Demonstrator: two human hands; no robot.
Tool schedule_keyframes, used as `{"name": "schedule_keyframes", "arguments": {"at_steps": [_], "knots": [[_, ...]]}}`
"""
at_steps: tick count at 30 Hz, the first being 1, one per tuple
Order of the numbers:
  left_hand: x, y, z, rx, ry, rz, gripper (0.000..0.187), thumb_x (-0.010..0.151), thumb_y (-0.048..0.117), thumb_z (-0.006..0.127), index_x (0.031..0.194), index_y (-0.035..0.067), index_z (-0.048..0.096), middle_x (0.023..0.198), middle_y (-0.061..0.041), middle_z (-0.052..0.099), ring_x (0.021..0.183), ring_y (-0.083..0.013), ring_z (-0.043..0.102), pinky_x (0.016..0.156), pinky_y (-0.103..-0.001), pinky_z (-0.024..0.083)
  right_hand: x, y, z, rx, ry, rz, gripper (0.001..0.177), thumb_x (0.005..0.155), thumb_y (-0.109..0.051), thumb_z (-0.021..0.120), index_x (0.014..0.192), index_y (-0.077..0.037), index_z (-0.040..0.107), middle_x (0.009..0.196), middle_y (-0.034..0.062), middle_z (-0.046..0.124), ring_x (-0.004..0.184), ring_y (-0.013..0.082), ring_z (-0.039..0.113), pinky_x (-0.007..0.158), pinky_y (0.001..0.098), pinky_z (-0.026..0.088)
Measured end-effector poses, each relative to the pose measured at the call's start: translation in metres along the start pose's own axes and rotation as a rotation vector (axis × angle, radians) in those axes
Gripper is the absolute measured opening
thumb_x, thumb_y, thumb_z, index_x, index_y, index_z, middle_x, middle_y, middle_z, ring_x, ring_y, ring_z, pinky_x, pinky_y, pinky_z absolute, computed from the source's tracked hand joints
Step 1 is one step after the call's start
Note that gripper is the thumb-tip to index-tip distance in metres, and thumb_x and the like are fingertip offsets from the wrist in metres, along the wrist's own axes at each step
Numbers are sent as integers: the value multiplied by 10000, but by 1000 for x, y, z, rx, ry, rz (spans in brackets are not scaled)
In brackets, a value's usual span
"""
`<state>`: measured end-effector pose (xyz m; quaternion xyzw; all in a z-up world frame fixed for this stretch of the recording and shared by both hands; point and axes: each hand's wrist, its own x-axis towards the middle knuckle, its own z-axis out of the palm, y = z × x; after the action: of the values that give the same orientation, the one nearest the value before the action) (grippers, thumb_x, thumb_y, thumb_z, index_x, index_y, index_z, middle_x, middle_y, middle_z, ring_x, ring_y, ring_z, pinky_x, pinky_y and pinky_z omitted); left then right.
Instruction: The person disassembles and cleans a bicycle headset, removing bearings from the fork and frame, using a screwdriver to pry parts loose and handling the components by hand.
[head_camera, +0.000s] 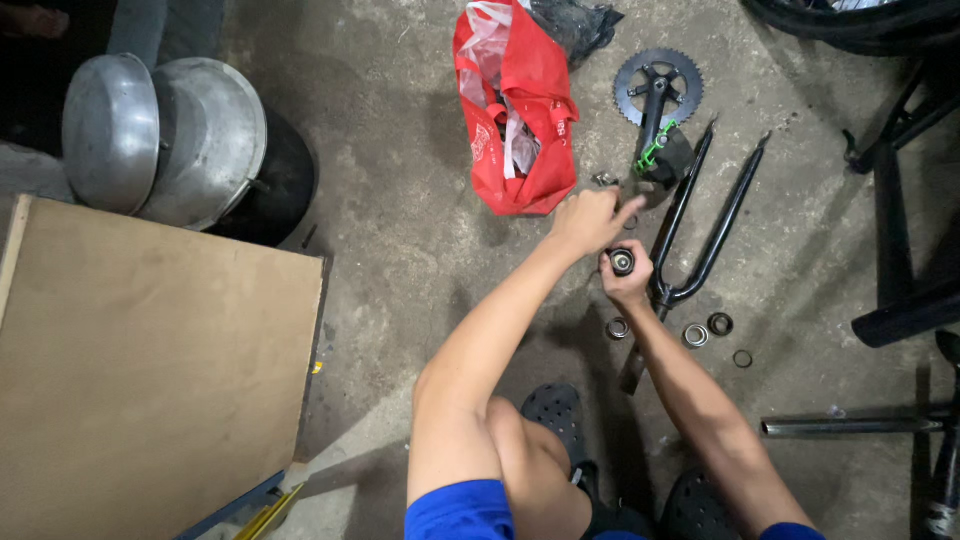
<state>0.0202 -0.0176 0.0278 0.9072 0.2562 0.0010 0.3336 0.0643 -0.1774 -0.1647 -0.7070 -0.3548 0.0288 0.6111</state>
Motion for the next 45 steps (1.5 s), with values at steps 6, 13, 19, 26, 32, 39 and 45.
{"name": "schedule_keyframes", "arguments": {"at_steps": [6, 13, 19, 26, 32, 39, 45], "knots": [[7, -16, 11, -81, 82, -96, 517, 1012, 530, 466, 999, 99, 752, 955, -254, 747, 974, -454, 712, 859, -591, 552, 7, -3, 3, 29, -73, -37, 245, 898, -68, 757, 1056, -4, 581, 937, 90, 673, 845, 162, 653, 798, 292, 549], [9, -35, 28, 11, -162, -59, 396, 865, 477, 687, 964, 107, 788, 1019, -216, 754, 1007, -410, 718, 900, -544, 561, 3, 14, 5, 113, -130, 86, 345, 908, -85, 756, 1145, -1, 520, 894, 47, 601, 791, 136, 594, 716, 266, 513], [12, -37, 32, 9, -184, -27, 460, 798, 491, 770, 967, 63, 762, 1020, -217, 754, 998, -397, 726, 908, -522, 569, 5, 12, 6, 201, -117, 99, 274, 937, -107, 709, 1143, -10, 558, 912, 34, 632, 801, 114, 629, 737, 261, 533], [10, -33, 33, 42, -130, -29, 549, 895, 574, 636, 969, 44, 762, 998, -264, 730, 989, -454, 702, 876, -562, 554, 10, 1, 6, -65, -83, -18, 264, 899, -119, 744, 1072, 1, 585, 883, 76, 630, 785, 177, 630, 740, 305, 536], [19, -50, 25, -66, 67, -266, 647, 1035, 549, 397, 939, 22, 761, 942, -302, 732, 953, -475, 721, 886, -581, 557, 16, -22, -19, 152, -87, -134, 299, 959, -171, 745, 1114, -10, 547, 972, 81, 655, 862, 182, 643, 800, 321, 545], [32, -64, 46, -74, 125, -226, 639, 1021, 519, 404, 900, 7, 766, 931, -306, 723, 936, -498, 708, 858, -597, 555, -1, 9, -13, -60, 4, 46, 274, 929, -175, 761, 1081, -21, 592, 855, 64, 622, 771, 176, 611, 723, 317, 527], [25, -51, 48, -49, 49, -236, 640, 1017, 524, 388, 921, 25, 777, 954, -302, 724, 964, -492, 703, 868, -596, 550, 6, 11, -7, -77, -51, -98, 253, 935, -170, 765, 1072, -26, 608, 888, 88, 625, 792, 200, 616, 737, 328, 527]]}}
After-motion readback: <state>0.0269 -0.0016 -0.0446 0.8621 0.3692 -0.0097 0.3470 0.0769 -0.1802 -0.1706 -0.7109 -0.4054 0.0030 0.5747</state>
